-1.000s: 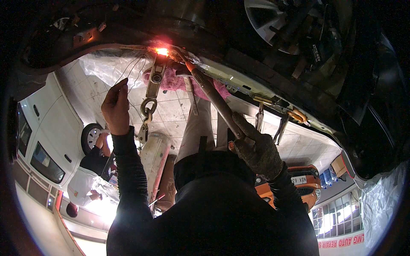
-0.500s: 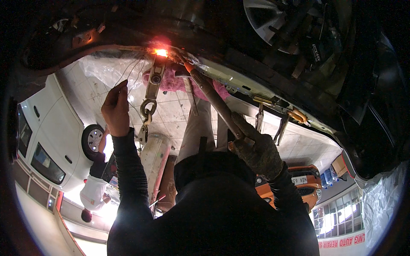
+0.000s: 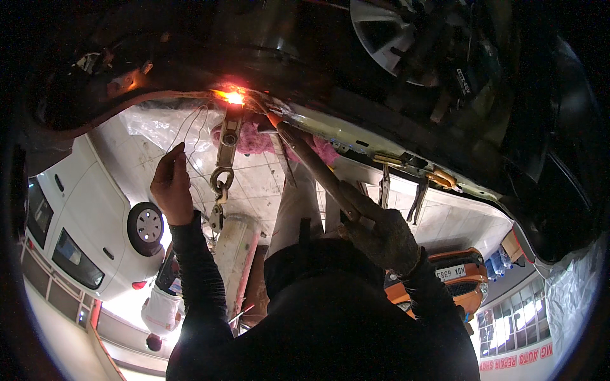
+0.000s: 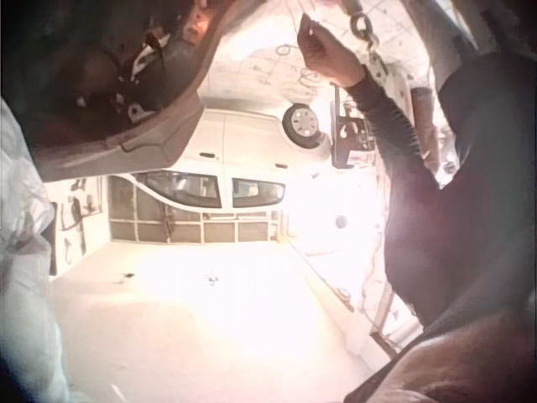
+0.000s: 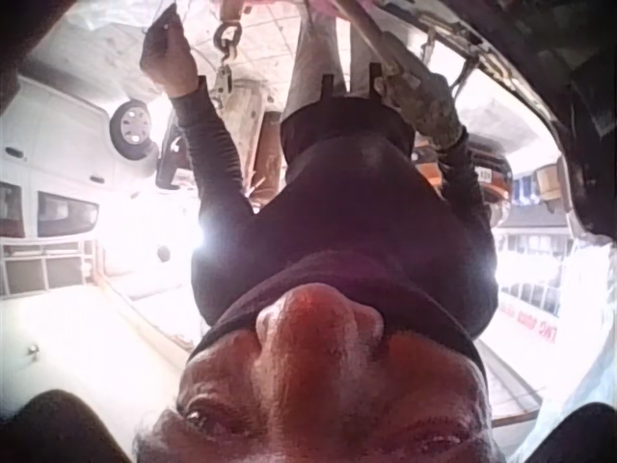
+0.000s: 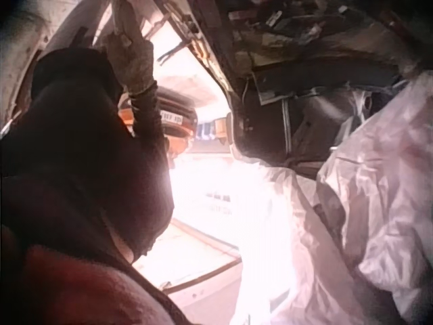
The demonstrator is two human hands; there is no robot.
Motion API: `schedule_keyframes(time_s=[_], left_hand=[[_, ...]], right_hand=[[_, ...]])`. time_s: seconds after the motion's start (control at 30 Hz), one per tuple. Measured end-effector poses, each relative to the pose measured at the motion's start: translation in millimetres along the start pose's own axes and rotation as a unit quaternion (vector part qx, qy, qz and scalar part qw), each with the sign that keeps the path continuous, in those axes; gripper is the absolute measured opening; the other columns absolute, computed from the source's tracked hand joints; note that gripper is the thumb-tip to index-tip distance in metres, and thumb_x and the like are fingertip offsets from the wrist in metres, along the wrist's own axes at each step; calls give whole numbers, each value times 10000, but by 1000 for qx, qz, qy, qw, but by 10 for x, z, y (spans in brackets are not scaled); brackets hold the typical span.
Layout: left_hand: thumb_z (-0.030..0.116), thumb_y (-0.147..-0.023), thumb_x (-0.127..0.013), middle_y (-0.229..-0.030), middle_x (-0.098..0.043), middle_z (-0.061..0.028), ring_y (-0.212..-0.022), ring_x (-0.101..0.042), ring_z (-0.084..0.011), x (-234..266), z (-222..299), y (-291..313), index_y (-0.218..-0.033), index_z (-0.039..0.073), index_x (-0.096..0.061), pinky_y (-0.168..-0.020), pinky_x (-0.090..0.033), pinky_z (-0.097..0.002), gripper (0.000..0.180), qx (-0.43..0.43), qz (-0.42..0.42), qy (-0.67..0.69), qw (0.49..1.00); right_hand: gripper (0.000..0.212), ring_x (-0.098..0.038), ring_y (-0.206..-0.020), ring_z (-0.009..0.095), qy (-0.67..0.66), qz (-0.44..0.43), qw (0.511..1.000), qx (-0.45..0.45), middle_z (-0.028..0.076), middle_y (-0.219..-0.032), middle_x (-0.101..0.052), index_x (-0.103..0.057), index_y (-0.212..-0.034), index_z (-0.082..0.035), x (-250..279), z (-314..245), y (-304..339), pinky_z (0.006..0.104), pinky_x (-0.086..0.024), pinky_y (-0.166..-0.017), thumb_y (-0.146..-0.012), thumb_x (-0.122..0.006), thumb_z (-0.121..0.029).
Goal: The person welds a section of a car frame using a welding torch and filler rod. They repeatedly apply heat and filler material to the same area, occasionally adjusting the torch and rod. The work is performed in a garage with other vehicles visible.
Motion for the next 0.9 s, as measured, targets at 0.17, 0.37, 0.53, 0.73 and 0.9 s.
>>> schedule_keyframes(time_s=[0.17,0.37,0.53,0.73,0.9], left_hand=[[83,-1028,-669,-1160,-767,-99,-1041,-672,-111,1,64,17,-1224,-34,-743,-940,-508,-260,239,-3,-4,-5,1000],[67,-1029,-665,-1152,-768,-93,-1036,-673,-110,2,57,-1,-1218,-39,-744,-939,-510,-261,230,-6,-11,-16,1000],[58,-1030,-661,-1155,-767,-92,-1043,-674,-111,-10,31,-12,-1222,-36,-742,-949,-509,-260,229,-1,-13,0,1000],[62,-1033,-657,-1171,-760,-95,-1062,-671,-117,-23,41,0,-1234,-34,-737,-964,-506,-262,236,8,-9,-7,1000],[80,-1041,-650,-1186,-753,-108,-1078,-669,-129,6,27,-6,-1247,-44,-727,-979,-504,-268,253,7,-11,-16,1000]], right_hand=[[642,-662,-807,136,117,9,992,38,95,-1047,-713,-408,-1607,-30,23,-92,-16,284,-542,-724,-1065,-600,-315],[686,-752,-1109,370,134,10,991,9,256,-1346,-684,-431,-1609,-123,50,-89,-23,417,-581,-989,-1007,-691,-327],[676,-752,-1109,362,128,10,992,6,241,-1363,-681,-430,-1607,-114,48,-59,-27,421,-584,-995,-1025,-667,-362],[675,-755,-1110,341,113,7,993,15,233,-1357,-688,-424,-1611,-107,59,-15,-33,409,-587,-988,-1033,-656,-367],[667,-771,-1063,311,116,-4,993,-10,225,-1297,-717,-430,-1609,-103,71,-77,-37,390,-592,-955,-1028,-674,-323]])
Point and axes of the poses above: each hand's wrist, its own y-axis away from the middle knuckle, its own x-axis out of the back of the hand, z = x × y, the point moved 3 cm from there along -y, towards the middle knuckle
